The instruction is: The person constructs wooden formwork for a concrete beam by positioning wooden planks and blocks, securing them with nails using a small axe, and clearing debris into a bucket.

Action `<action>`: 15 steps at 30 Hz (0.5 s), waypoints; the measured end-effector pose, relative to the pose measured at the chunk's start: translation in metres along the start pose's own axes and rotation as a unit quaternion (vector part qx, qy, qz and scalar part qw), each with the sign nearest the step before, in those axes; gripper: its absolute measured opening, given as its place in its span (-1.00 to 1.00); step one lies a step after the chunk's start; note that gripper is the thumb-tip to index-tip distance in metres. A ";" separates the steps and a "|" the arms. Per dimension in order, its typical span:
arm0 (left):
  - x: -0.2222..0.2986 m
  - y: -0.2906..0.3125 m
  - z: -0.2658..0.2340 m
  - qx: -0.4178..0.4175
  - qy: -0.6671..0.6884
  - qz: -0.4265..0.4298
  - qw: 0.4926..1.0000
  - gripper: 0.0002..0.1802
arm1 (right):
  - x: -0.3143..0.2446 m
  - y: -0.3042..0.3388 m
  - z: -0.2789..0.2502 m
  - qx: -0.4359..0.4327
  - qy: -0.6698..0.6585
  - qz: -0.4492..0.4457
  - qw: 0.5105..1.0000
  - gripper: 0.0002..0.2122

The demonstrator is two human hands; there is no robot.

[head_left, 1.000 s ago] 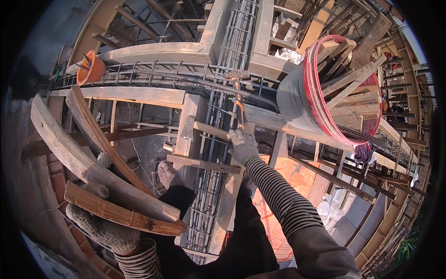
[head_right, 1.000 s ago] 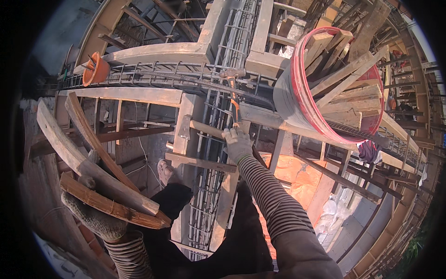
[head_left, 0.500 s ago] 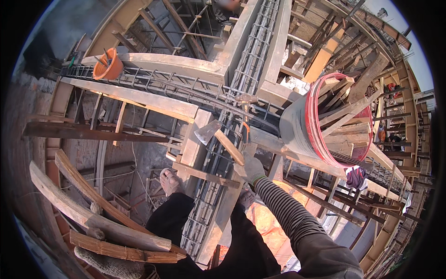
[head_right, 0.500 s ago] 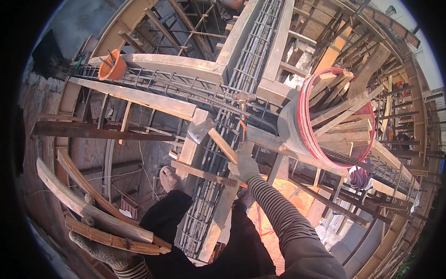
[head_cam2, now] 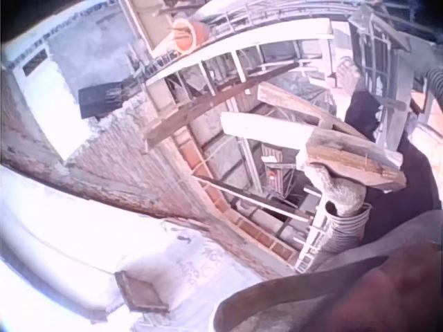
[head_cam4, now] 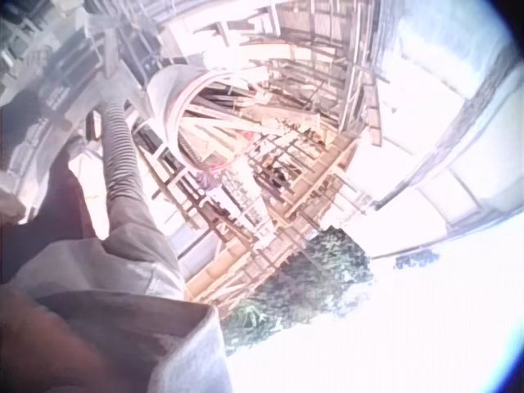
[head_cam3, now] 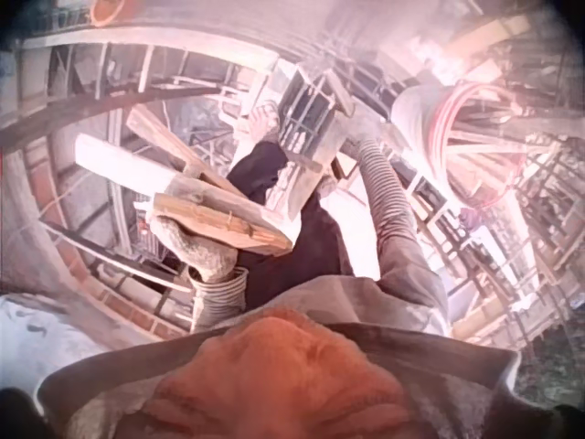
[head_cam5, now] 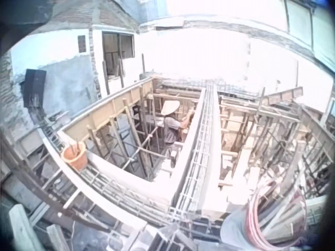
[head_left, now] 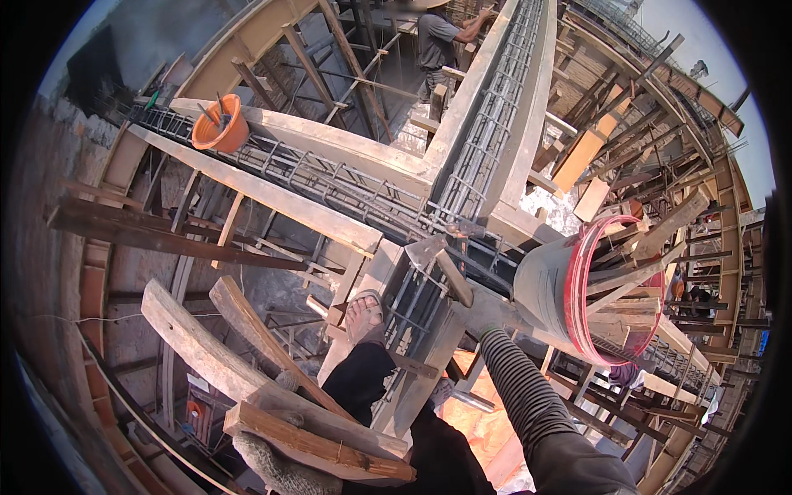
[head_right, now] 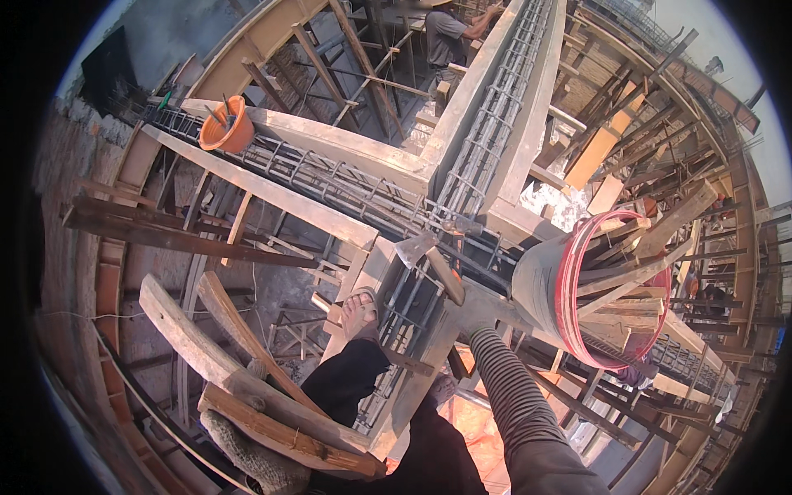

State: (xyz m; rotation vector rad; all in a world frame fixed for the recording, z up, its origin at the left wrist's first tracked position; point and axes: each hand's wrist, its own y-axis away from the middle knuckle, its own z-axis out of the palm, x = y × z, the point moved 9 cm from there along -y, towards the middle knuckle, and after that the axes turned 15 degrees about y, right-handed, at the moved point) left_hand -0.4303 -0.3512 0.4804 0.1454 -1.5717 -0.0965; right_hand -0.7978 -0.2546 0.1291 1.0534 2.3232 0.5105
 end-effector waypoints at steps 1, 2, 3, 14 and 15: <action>-0.006 -0.014 0.014 -0.037 0.104 -0.079 0.991 -0.20 | 0.002 -0.006 -0.005 -0.024 0.011 0.019 0.999 -0.39; -0.028 -0.024 0.006 0.042 0.187 -0.114 0.975 -0.18 | 0.005 -0.007 -0.011 -0.047 0.021 0.039 0.998 -0.40; -0.052 -0.030 -0.001 0.125 0.269 -0.145 0.944 -0.17 | 0.001 -0.009 -0.018 -0.071 0.035 0.055 0.995 -0.40; -0.103 -0.160 0.088 0.153 0.343 -0.268 0.887 -0.75 | -0.090 0.141 -0.210 -0.213 0.056 0.143 0.965 -0.43; -0.087 -0.161 0.082 0.172 0.358 -0.267 0.878 -0.76 | -0.091 0.168 -0.219 -0.241 0.027 0.206 0.948 -0.45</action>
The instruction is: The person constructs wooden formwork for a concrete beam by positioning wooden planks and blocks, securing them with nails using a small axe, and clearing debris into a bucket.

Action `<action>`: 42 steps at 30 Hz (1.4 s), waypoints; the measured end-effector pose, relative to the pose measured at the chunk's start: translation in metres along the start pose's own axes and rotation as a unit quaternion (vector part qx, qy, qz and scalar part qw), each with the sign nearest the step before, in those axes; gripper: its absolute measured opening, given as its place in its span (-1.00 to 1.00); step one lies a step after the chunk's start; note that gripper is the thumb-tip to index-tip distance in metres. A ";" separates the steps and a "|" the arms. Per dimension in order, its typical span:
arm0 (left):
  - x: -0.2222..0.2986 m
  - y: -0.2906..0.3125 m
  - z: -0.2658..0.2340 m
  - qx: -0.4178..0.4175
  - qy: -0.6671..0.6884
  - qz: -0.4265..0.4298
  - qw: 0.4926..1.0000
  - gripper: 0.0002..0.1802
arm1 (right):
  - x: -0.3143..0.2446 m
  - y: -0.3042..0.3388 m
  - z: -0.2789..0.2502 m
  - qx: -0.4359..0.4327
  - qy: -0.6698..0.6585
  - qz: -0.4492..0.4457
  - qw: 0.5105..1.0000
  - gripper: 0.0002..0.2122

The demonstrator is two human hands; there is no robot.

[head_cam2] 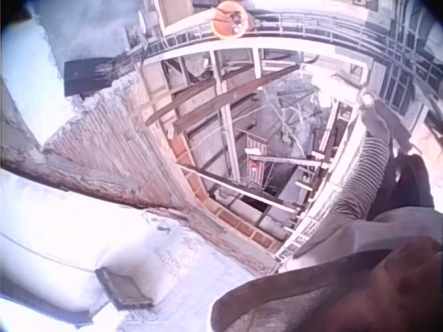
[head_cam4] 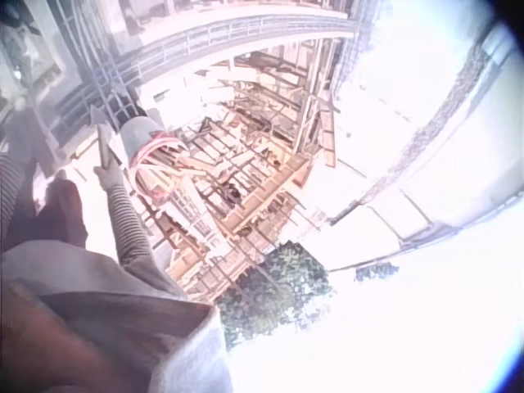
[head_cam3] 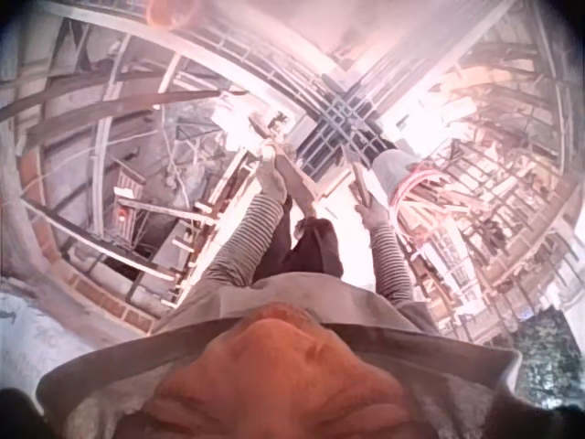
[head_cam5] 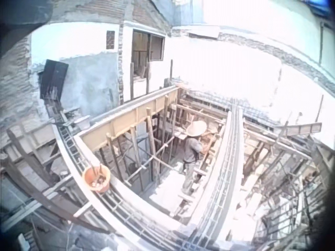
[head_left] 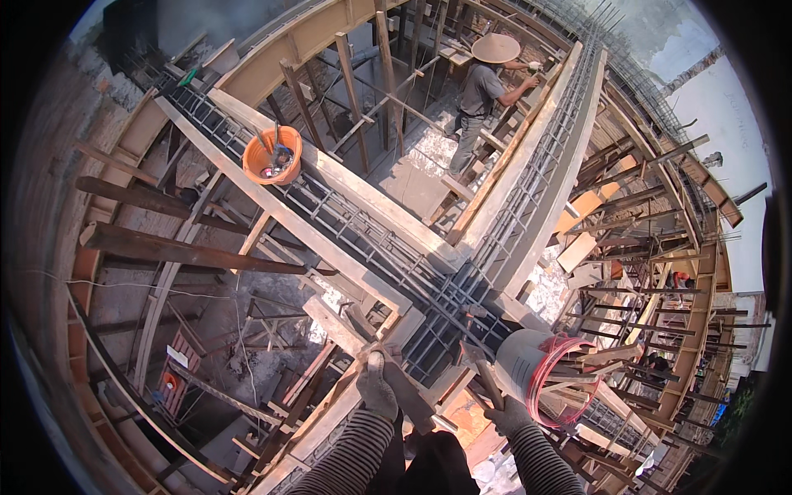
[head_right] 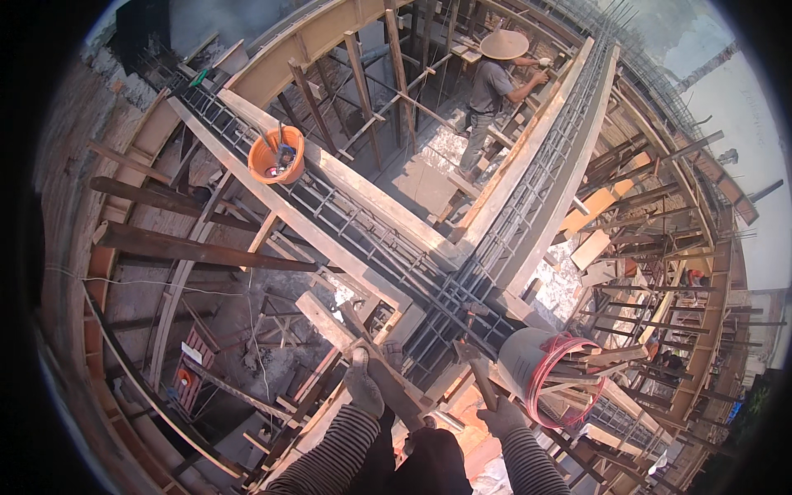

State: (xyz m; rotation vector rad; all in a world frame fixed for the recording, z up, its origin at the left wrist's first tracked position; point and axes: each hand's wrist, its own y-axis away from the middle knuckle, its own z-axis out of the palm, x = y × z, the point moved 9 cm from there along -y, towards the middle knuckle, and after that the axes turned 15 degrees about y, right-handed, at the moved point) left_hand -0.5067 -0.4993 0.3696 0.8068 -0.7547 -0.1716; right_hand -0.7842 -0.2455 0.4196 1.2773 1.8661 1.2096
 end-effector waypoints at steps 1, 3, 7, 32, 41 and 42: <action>0.019 0.004 0.002 0.014 0.000 -0.047 0.999 -0.66 | 0.010 0.012 0.007 -0.011 -0.003 0.016 1.000 -0.48; 0.065 0.004 0.015 0.058 0.043 -0.052 0.996 -0.47 | 0.018 0.059 -0.005 -0.023 0.024 0.051 0.998 -0.52; 0.157 -0.010 0.032 0.025 -0.037 -0.094 0.995 -0.19 | 0.088 0.129 0.026 -0.108 -0.059 0.146 0.982 -0.54; 0.268 0.285 0.321 -0.313 -0.204 -0.136 0.917 -0.43 | 0.165 0.229 -0.012 -0.053 -0.051 0.150 0.986 -0.35; 0.256 0.299 0.359 -0.349 0.187 -0.293 0.870 -0.34 | 0.146 0.196 -0.068 -0.041 -0.067 0.129 0.988 -0.41; 0.254 0.299 0.364 -0.342 0.204 -0.299 0.868 -0.34 | 0.148 0.192 -0.068 -0.030 -0.088 0.130 0.987 -0.42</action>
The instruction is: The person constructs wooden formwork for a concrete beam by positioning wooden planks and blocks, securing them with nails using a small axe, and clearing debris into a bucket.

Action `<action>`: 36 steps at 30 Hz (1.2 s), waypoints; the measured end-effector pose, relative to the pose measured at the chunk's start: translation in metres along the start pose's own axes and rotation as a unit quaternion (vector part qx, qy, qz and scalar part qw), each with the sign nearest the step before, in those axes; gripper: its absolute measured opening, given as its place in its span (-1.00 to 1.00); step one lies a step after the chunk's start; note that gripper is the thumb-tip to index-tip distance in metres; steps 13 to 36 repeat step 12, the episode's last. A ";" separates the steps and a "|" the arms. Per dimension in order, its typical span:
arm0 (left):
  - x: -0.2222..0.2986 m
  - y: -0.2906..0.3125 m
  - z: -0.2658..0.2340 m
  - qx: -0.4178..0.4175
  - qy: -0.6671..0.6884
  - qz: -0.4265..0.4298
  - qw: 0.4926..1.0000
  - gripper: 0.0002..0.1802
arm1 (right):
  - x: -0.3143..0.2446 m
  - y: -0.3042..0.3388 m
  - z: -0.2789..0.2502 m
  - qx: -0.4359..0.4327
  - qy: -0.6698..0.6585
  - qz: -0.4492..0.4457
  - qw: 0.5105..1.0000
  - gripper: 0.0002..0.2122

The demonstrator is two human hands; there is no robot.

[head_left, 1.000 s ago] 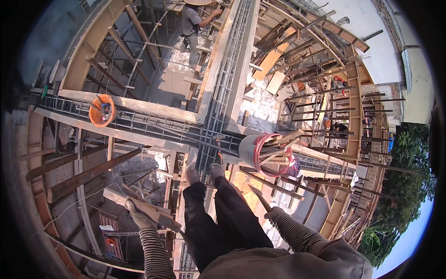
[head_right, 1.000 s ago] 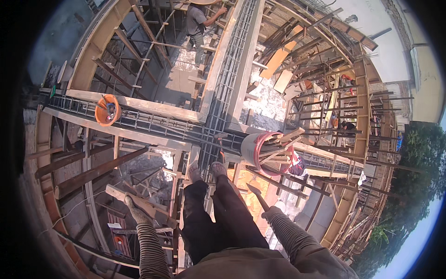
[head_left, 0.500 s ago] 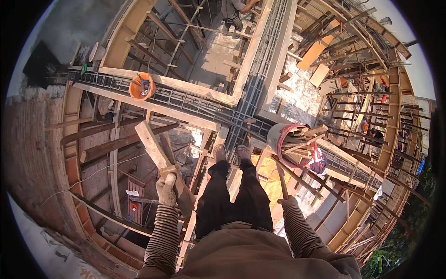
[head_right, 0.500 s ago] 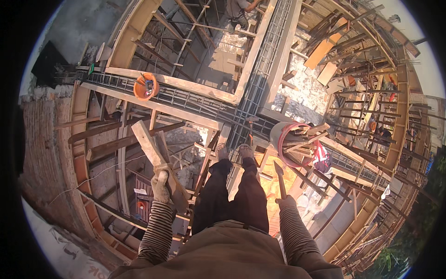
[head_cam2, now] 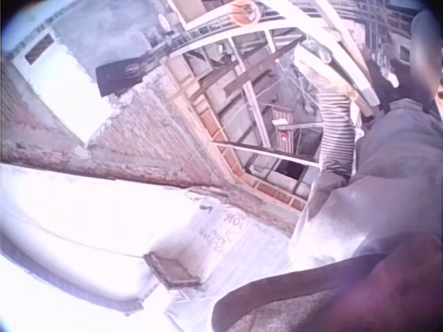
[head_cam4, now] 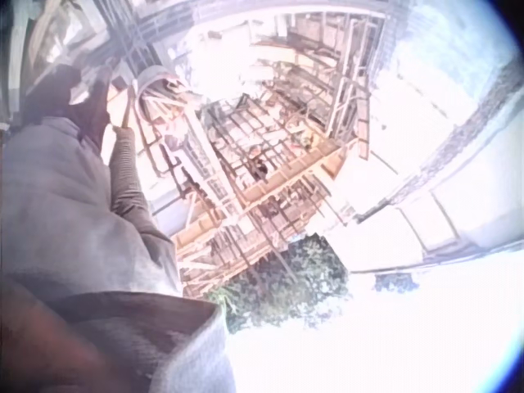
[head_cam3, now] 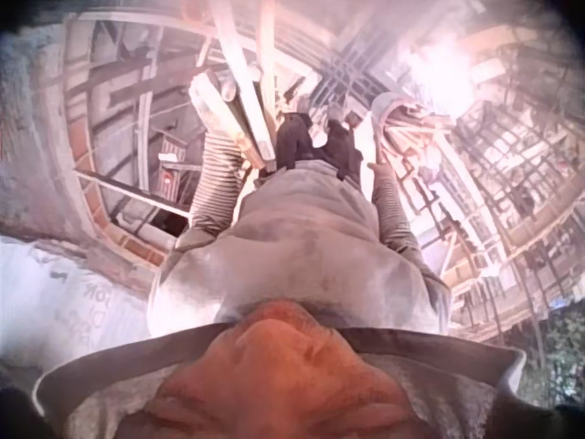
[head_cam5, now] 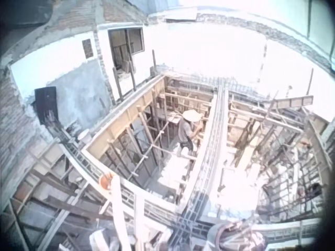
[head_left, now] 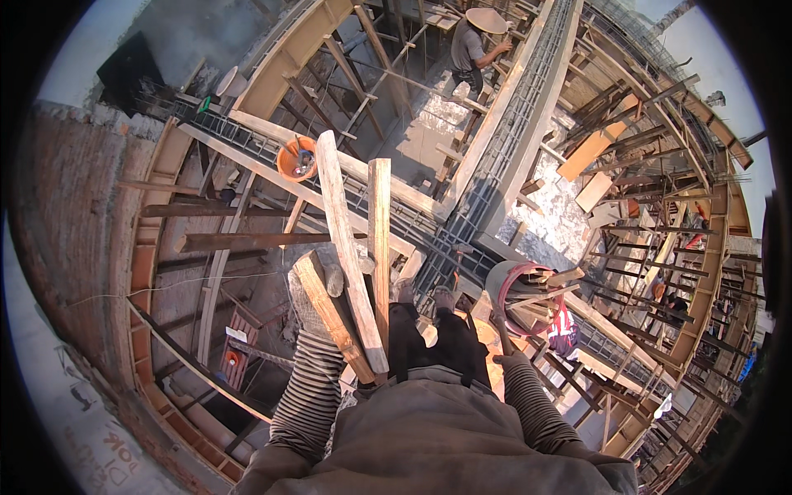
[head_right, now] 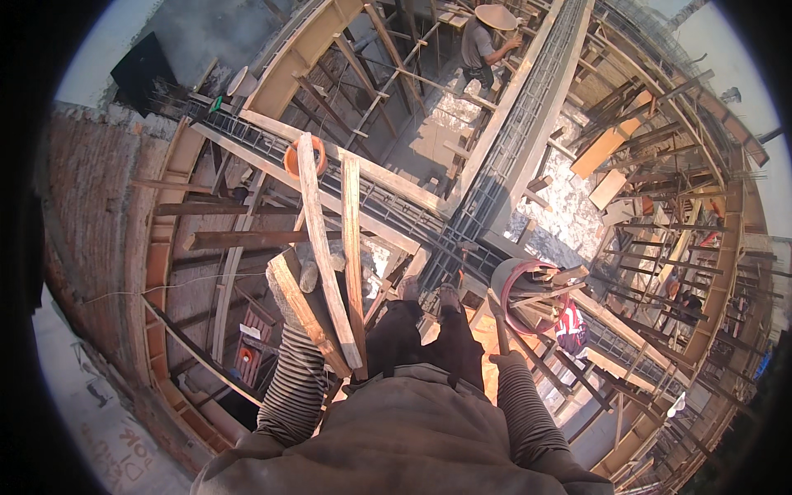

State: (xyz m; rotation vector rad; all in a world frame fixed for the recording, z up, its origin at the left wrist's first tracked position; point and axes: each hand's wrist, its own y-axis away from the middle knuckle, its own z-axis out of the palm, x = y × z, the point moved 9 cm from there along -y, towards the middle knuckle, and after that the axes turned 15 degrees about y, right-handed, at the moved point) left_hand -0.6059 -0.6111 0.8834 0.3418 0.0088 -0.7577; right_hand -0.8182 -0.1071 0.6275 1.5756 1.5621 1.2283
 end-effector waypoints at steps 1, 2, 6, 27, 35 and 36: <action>-0.002 -0.004 0.000 0.002 0.016 0.000 1.000 -0.33 | 0.002 -0.010 0.005 -0.009 -0.033 -0.004 0.999 -0.44; -0.003 -0.006 0.000 0.003 0.025 0.001 1.000 -0.33 | 0.004 -0.017 0.008 -0.020 -0.067 -0.008 0.998 -0.46; 0.012 -0.007 -0.006 0.016 0.029 0.007 0.999 -0.32 | -0.031 0.015 -0.018 0.005 -0.124 -0.039 0.992 -0.57; 0.094 0.043 -0.081 0.195 -0.276 0.109 0.935 -0.50 | -0.015 0.029 -0.002 -0.037 -0.152 0.023 0.987 -0.63; 0.094 0.043 -0.081 0.195 -0.276 0.109 0.935 -0.50 | -0.015 0.029 -0.002 -0.037 -0.152 0.023 0.987 -0.63; 0.094 0.043 -0.081 0.195 -0.276 0.109 0.935 -0.50 | -0.015 0.029 -0.002 -0.037 -0.152 0.023 0.987 -0.63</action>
